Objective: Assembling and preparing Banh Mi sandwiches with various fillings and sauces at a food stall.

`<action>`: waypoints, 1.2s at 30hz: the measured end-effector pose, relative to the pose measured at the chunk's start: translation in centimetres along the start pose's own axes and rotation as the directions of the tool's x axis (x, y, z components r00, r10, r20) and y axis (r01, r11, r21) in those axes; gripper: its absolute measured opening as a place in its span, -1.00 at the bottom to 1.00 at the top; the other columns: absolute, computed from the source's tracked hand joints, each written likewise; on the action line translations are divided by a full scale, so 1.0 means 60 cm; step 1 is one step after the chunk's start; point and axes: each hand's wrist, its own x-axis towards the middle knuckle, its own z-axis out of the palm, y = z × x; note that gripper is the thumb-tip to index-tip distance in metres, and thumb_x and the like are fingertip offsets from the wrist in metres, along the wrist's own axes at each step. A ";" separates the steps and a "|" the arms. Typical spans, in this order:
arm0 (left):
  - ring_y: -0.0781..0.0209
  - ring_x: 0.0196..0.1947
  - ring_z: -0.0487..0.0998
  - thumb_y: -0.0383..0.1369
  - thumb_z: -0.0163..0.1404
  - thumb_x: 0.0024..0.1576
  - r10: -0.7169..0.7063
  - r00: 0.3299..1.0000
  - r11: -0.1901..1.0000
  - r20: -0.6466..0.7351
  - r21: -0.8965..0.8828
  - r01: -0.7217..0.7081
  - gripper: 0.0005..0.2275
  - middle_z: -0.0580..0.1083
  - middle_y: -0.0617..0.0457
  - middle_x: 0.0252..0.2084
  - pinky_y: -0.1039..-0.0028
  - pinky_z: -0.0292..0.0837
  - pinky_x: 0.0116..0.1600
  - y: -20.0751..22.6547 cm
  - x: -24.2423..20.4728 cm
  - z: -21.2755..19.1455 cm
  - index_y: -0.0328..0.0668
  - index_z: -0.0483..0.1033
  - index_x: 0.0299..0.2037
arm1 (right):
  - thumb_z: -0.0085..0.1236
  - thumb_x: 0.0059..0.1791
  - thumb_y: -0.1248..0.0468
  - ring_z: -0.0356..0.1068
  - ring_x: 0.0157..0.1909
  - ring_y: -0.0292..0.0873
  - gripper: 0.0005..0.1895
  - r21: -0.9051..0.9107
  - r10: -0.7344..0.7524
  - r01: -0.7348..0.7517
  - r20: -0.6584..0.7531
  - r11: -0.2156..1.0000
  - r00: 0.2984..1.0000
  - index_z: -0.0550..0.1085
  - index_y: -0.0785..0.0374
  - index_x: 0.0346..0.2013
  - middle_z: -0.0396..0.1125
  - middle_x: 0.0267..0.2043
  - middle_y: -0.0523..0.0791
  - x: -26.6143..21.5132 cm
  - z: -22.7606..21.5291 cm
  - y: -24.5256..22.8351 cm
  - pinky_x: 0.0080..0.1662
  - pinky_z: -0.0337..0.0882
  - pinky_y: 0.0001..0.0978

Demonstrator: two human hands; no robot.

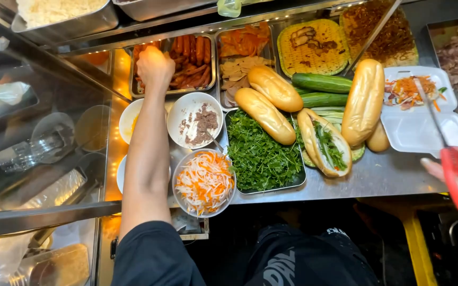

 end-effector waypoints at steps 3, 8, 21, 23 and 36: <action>0.18 -0.83 0.43 -0.25 0.09 0.21 -0.116 0.967 0.921 0.225 -0.340 0.189 -0.69 0.45 0.04 -0.71 0.39 0.29 -0.70 0.017 -0.089 -0.036 -0.35 0.62 -0.48 | 0.09 -0.07 0.63 0.41 -0.09 0.08 -0.35 0.381 0.118 -0.216 0.265 0.899 0.957 0.30 0.53 0.35 0.39 0.00 0.21 -0.038 0.036 -0.163 -0.04 0.38 -0.26; 0.27 -0.81 0.39 -0.26 0.05 0.24 -0.185 0.772 0.335 0.608 -0.700 0.631 -0.69 0.44 -0.06 -0.57 0.51 0.23 -0.77 0.228 -0.363 -0.069 -0.47 0.53 -0.37 | 0.13 0.01 0.18 0.25 -0.45 -0.25 -0.55 0.639 -0.058 -0.446 0.609 0.627 0.791 0.41 0.39 0.11 0.31 -0.35 -0.08 -0.024 0.104 -0.200 -0.47 0.20 -0.44; 0.11 -0.79 0.47 -0.30 0.08 0.26 0.027 0.674 -0.144 0.739 -0.664 0.734 -0.69 0.48 -0.22 -0.55 0.40 0.38 -0.78 0.796 -0.805 0.095 -0.49 0.55 -0.40 | 0.09 0.11 -0.04 0.40 -0.34 -0.14 -0.59 0.717 0.081 -0.531 0.560 0.451 0.825 0.44 0.29 -0.16 0.35 -0.35 -0.06 0.080 -0.140 0.007 -0.26 0.40 -0.25; 0.10 -0.80 0.47 -0.29 0.10 0.25 0.041 0.666 -0.103 0.745 -0.660 0.745 -0.69 0.47 -0.21 -0.59 0.40 0.38 -0.78 0.836 -0.836 0.107 -0.46 0.56 -0.43 | 0.16 0.09 0.00 0.40 -0.38 -0.14 -0.64 0.751 0.117 -0.489 0.492 0.443 0.862 0.46 0.28 -0.20 0.36 -0.38 -0.05 0.079 -0.167 0.048 -0.31 0.41 -0.29; 0.15 -0.88 0.37 -0.20 0.06 0.26 0.139 0.647 0.093 0.750 -0.660 0.745 -0.62 0.33 -0.12 -0.80 0.47 0.28 -0.77 0.927 -0.881 0.134 -0.38 0.55 -0.51 | 0.33 0.01 0.04 0.34 -0.52 -0.23 -0.65 0.802 0.245 -0.421 0.346 0.423 0.905 0.49 0.29 -0.27 0.31 -0.47 -0.10 0.085 -0.231 0.161 -0.50 0.38 -0.40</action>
